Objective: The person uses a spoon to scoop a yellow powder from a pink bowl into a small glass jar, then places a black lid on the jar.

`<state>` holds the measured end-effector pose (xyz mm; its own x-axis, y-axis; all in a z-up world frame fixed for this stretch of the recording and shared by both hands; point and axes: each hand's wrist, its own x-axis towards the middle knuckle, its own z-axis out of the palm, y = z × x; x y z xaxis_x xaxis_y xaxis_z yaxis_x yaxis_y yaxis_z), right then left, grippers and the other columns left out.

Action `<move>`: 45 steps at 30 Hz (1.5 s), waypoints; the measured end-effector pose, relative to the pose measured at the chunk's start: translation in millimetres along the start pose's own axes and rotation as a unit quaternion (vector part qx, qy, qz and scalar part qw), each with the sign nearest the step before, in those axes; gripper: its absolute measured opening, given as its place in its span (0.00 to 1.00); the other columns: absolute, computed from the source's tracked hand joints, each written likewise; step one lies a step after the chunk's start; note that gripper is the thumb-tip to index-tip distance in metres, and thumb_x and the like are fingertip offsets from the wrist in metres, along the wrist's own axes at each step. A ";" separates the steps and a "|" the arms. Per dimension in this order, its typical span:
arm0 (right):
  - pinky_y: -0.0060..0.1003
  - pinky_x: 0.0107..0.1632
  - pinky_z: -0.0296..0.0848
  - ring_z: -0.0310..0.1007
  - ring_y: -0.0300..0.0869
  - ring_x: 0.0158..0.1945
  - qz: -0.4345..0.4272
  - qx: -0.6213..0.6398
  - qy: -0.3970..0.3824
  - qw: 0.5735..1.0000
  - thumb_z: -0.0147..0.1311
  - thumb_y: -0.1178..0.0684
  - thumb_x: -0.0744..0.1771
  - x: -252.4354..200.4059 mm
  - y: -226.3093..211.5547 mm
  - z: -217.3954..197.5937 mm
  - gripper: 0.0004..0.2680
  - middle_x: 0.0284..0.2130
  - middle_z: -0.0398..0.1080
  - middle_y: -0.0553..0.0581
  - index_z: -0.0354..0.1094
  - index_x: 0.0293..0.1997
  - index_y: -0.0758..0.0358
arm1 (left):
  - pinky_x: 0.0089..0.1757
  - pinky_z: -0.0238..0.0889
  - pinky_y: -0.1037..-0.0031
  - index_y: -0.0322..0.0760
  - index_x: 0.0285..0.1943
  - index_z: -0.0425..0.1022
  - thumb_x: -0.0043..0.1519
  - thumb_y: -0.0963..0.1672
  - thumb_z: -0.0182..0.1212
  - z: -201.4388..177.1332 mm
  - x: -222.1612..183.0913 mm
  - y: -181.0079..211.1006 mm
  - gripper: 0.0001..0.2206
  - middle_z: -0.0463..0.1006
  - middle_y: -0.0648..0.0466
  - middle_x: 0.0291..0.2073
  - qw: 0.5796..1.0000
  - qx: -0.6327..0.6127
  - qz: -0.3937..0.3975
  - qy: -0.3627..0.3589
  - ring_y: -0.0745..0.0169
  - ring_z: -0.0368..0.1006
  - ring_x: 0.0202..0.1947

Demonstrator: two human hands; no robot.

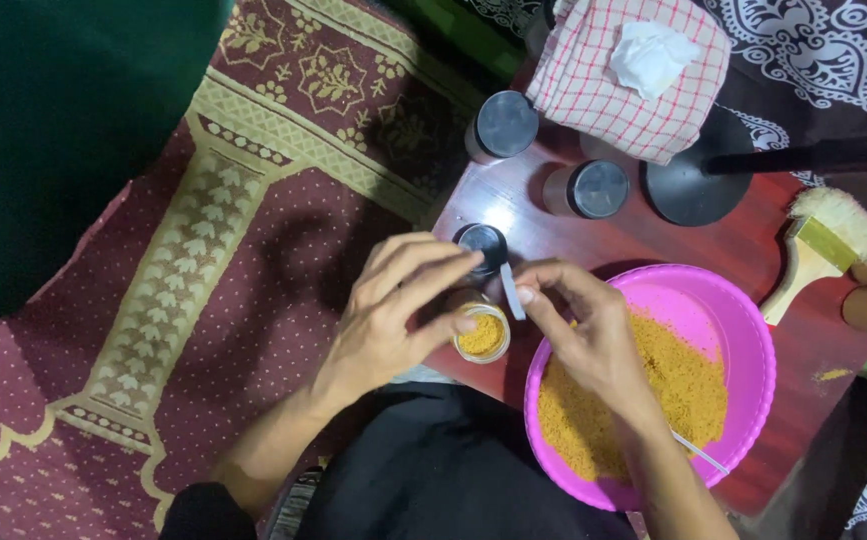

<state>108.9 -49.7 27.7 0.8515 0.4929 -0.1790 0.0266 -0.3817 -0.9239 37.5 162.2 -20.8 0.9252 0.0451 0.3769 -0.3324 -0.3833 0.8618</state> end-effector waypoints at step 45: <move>0.47 0.66 0.73 0.74 0.55 0.62 -0.231 -0.240 -0.108 0.937 0.61 0.55 0.67 -36.1 -9.4 1.1 0.20 0.63 0.68 0.63 0.63 0.67 0.67 | 0.66 0.65 0.55 0.32 0.64 0.73 0.64 0.43 0.70 11.6 -42.5 14.1 0.21 0.76 0.44 0.61 0.999 0.015 0.019 -0.040 0.48 0.75 0.63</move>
<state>77.3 -63.1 42.5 0.5662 0.8194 0.0895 0.6423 -0.3706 -0.6709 -4.4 144.2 -28.6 0.9240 -0.0436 0.3798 -0.3632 -0.4102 0.8365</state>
